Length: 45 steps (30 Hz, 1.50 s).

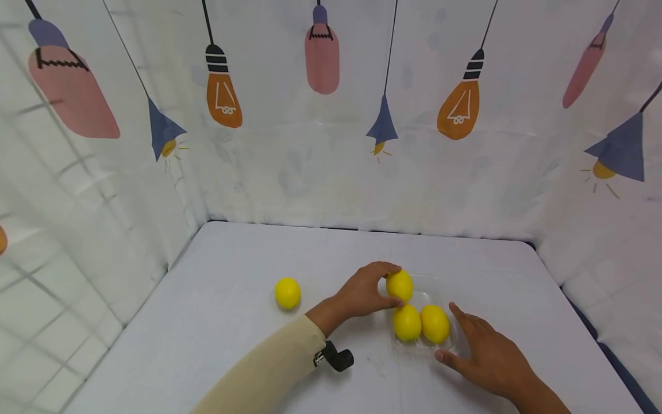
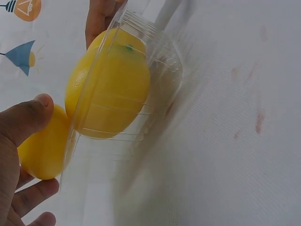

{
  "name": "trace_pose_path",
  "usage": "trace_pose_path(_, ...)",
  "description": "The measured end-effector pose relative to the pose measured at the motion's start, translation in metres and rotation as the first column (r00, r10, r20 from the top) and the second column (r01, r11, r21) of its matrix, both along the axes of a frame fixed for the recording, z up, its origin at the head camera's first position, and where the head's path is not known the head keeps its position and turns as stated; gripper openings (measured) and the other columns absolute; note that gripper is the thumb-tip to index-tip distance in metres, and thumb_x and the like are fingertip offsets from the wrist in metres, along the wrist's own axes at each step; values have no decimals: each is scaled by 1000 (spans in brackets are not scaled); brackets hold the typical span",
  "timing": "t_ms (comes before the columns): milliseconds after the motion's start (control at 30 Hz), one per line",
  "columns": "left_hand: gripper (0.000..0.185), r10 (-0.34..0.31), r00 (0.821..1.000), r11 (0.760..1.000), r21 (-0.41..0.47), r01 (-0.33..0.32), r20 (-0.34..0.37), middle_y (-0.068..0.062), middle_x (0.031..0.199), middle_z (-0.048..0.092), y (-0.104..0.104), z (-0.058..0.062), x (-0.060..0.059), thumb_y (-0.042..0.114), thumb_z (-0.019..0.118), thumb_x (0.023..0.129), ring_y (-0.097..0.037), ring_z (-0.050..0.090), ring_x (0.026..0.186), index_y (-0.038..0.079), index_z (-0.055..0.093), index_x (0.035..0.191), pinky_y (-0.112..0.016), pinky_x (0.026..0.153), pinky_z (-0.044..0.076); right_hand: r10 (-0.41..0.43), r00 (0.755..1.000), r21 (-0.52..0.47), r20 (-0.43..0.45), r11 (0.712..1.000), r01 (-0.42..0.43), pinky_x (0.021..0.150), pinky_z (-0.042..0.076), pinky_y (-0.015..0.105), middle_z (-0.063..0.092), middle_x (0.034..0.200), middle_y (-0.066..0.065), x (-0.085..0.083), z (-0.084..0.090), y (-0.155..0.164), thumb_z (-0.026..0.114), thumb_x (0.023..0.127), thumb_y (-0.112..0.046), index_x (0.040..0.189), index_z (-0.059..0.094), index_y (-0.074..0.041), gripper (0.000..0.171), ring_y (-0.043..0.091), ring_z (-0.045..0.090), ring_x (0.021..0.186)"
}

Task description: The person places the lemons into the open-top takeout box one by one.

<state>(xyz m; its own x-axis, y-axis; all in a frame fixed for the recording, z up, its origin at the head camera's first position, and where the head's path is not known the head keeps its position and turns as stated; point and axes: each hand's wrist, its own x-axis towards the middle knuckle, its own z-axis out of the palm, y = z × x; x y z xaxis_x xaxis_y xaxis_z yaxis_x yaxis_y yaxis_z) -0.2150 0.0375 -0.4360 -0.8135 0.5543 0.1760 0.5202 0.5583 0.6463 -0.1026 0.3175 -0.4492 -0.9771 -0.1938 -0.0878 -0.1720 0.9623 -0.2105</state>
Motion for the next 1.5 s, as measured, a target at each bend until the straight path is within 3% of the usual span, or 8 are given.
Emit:
trace_pose_path(767,65,11,999,997,-76,-9,34,15,146,54,26,-2,-4,49,78,90,-5,47,135,27,57,147,-26,113,38,2,1000,-10,15,1000,-2,84,51,69,49,145,31,-2,-4,2,54,82,-85,162,28,-8,114,51,53,125)
trace_pose_path(1000,36,-29,998,984,-175,20,-49,12,140,59,29,-5,-5,39,62,103,-6,50,133,24,68,135,-31,114,38,-9,1000,10,24,1000,9,84,51,69,49,144,32,-2,-3,1,53,80,-87,161,28,-7,116,52,54,123)
trace_pose_path(1500,39,-92,993,959,-276,67,-78,11,145,56,29,-5,-6,38,54,106,-6,48,137,24,65,140,-36,114,38,-4,1000,6,19,1000,4,82,52,69,49,144,32,-2,-3,2,53,81,-87,162,26,-9,115,52,54,123)
